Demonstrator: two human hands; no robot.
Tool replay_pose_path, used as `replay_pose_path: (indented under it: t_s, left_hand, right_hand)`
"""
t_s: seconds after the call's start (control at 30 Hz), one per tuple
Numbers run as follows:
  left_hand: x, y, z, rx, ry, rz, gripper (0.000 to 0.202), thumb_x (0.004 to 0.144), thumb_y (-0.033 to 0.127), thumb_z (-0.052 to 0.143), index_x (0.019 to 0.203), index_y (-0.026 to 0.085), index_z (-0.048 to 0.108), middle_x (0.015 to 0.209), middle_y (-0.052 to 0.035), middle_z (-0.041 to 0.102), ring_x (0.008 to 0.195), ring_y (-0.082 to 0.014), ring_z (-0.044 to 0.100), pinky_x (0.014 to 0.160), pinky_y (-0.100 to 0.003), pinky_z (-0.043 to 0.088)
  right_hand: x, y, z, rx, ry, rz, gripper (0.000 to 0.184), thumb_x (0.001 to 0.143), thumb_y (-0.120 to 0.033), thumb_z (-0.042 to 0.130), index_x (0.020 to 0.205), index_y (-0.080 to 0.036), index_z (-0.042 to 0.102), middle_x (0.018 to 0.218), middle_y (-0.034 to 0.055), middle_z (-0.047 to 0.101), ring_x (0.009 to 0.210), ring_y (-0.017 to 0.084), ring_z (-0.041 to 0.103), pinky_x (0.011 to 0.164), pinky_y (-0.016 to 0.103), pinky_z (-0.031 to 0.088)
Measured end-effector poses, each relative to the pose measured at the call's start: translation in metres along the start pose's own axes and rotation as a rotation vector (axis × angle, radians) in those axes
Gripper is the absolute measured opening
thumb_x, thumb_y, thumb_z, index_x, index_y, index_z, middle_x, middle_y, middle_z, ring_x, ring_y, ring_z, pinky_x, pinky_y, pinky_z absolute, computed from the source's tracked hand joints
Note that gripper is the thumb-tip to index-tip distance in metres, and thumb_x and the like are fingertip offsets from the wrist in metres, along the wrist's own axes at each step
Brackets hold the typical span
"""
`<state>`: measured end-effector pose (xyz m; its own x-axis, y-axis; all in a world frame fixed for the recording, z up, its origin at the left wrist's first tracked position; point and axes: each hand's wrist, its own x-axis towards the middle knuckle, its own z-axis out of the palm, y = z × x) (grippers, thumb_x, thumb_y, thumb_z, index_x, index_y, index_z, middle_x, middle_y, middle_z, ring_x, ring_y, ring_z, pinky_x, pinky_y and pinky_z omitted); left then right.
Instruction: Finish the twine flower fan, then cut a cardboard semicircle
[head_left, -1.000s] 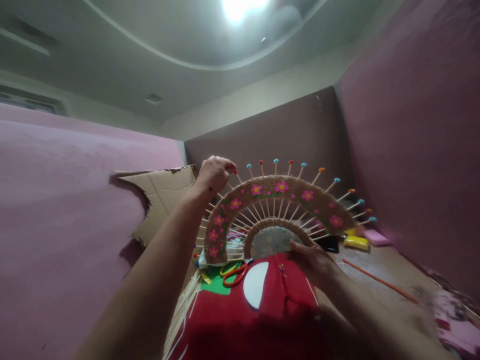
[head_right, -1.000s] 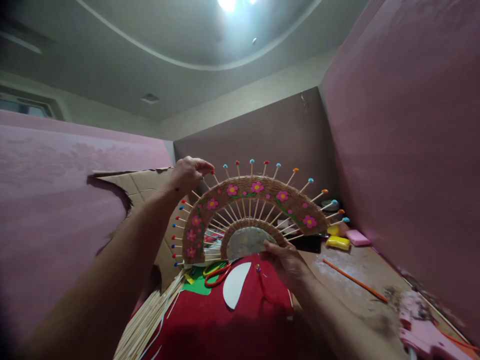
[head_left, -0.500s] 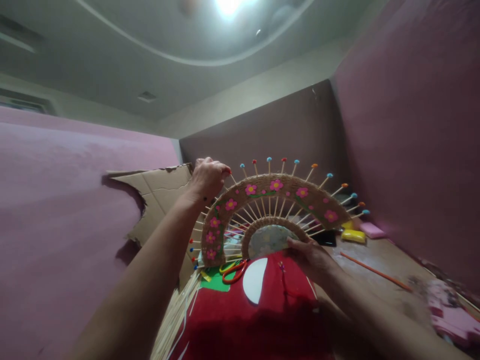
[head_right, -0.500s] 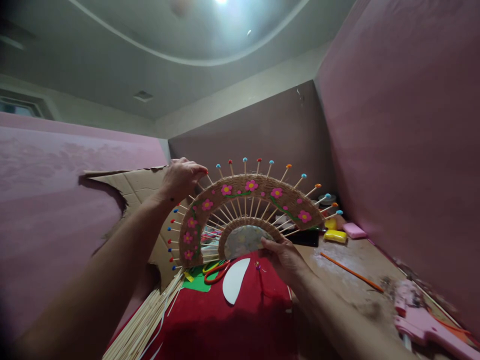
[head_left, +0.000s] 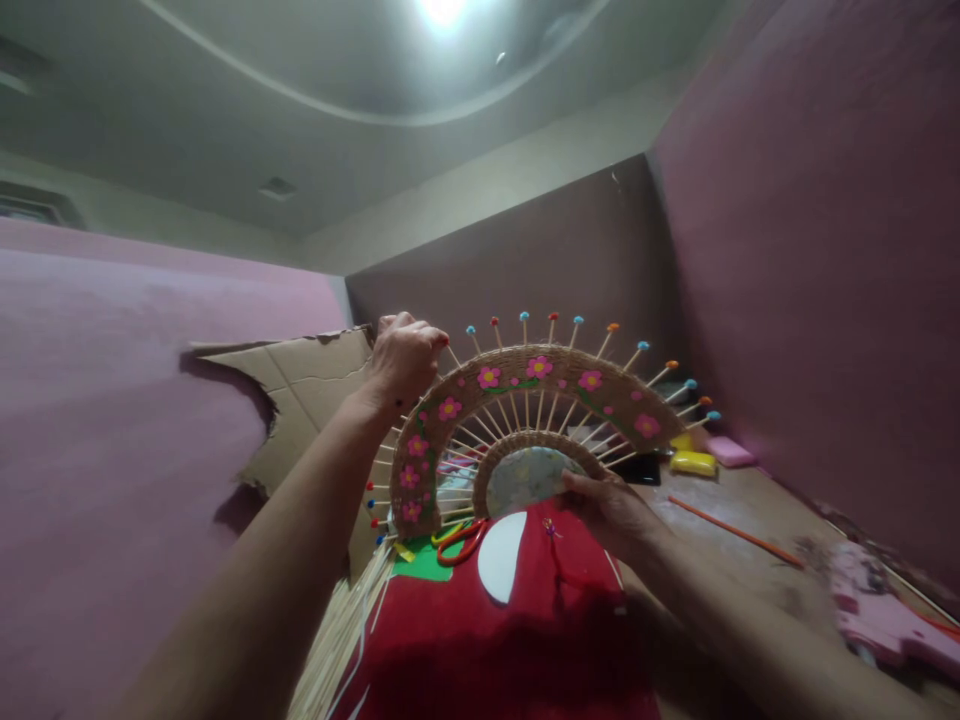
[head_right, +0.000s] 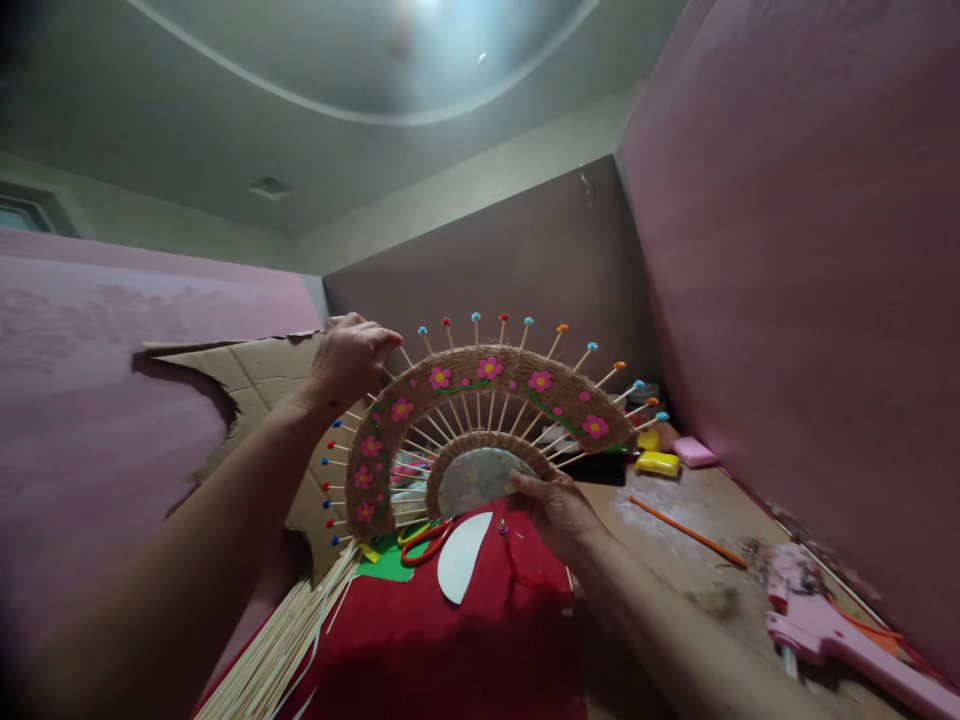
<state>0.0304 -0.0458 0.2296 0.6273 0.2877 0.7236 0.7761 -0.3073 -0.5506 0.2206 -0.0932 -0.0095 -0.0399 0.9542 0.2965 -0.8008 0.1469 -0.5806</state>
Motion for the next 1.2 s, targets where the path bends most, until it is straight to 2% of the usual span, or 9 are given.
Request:
replay_pose_path:
  t_s: [0.27,0.43,0.53,0.63,0.7,0.77,0.87,1.0,1.2]
  left_hand:
    - [0.001,-0.003,-0.002,-0.034,-0.033,-0.020,0.026,0.083,0.028,0.045,0.079,0.023,0.070,0.081,-0.0049,0.070,0.084,-0.0229,0.054,0.084,-0.040,0.034]
    - [-0.003,0.004,-0.016,-0.200,0.046,-0.212,0.024,0.080,0.026,0.049,0.095,0.020,0.066,0.094,-0.0071,0.068,0.094,-0.0243,0.054,0.086,-0.040,0.037]
    - [-0.022,0.026,-0.040,-0.555,0.147,-0.393,0.025,0.081,0.026,0.048,0.098,0.019,0.065,0.085,-0.0045,0.068,0.080,-0.0179,0.059,0.077,-0.032,0.044]
    - [-0.059,0.057,-0.058,-1.065,-0.089,-0.519,0.018,0.078,0.030,0.055,0.089,0.023,0.067,0.073,-0.0012,0.066,0.064,-0.0141,0.059,0.060,-0.026,0.046]
    - [-0.089,0.076,-0.056,-1.323,-0.458,-0.501,0.016,0.076,0.034,0.058,0.083,0.024,0.069,0.063,-0.0010,0.064,0.055,-0.0129,0.056,0.053,-0.025,0.044]
    - [-0.117,0.088,-0.042,-1.469,-0.730,-0.545,0.017,0.076,0.036,0.059,0.082,0.024,0.069,0.063,-0.0011,0.063,0.054,-0.0120,0.056,0.051,-0.024,0.042]
    - [-0.146,0.093,-0.010,-1.531,-0.852,-0.600,0.016,0.074,0.033,0.061,0.075,0.019,0.070,0.060,-0.0024,0.063,0.049,-0.0129,0.055,0.047,-0.025,0.039]
    - [-0.155,0.084,0.020,-1.630,-0.711,-0.737,0.019,0.071,0.030,0.065,0.087,0.019,0.066,0.065,-0.0009,0.063,0.054,-0.0118,0.055,0.049,-0.023,0.039]
    - [-0.119,0.067,0.035,-1.727,-0.397,-0.879,0.039,0.069,0.029,0.068,0.102,0.013,0.057,0.072,-0.0030,0.062,0.058,-0.0102,0.057,0.050,-0.021,0.042]
  right_hand:
    - [-0.003,-0.002,0.005,-0.011,-0.004,-0.022,0.036,0.058,-0.012,0.073,0.092,-0.020,0.066,0.073,-0.0011,0.065,0.055,0.010,0.056,0.049,0.022,0.047]
    - [-0.004,-0.005,0.009,-0.006,0.015,-0.010,0.030,0.058,-0.014,0.074,0.088,-0.019,0.067,0.072,-0.0006,0.065,0.054,0.010,0.057,0.050,0.023,0.048]
    - [-0.003,-0.008,0.011,0.010,-0.009,-0.011,0.027,0.059,-0.016,0.075,0.085,-0.020,0.067,0.074,-0.0007,0.066,0.056,0.010,0.058,0.051,0.023,0.048]
    - [-0.003,-0.013,0.013,0.039,-0.015,-0.028,0.026,0.060,-0.016,0.075,0.084,-0.021,0.067,0.074,-0.0014,0.066,0.060,0.011,0.059,0.053,0.023,0.049]
    - [-0.002,-0.018,0.014,0.042,-0.007,-0.049,0.024,0.060,-0.016,0.075,0.082,-0.021,0.067,0.073,-0.0018,0.066,0.059,0.011,0.059,0.054,0.023,0.049]
    - [0.000,-0.025,0.015,0.032,0.015,-0.071,0.022,0.060,-0.015,0.074,0.079,-0.021,0.066,0.071,-0.0021,0.066,0.055,0.010,0.058,0.052,0.023,0.049]
    - [0.009,-0.040,0.020,0.025,0.075,-0.089,0.020,0.059,-0.012,0.074,0.075,-0.020,0.064,0.062,-0.0028,0.064,0.051,0.011,0.058,0.052,0.025,0.050]
    - [0.030,-0.062,0.036,0.007,0.120,-0.116,0.015,0.062,-0.011,0.071,0.069,-0.017,0.060,0.057,-0.0026,0.062,0.051,0.011,0.058,0.056,0.025,0.051]
    - [0.071,-0.078,0.071,-0.045,0.119,-0.109,0.011,0.072,-0.009,0.061,0.067,-0.017,0.057,0.057,-0.0010,0.062,0.053,0.011,0.058,0.058,0.025,0.051]
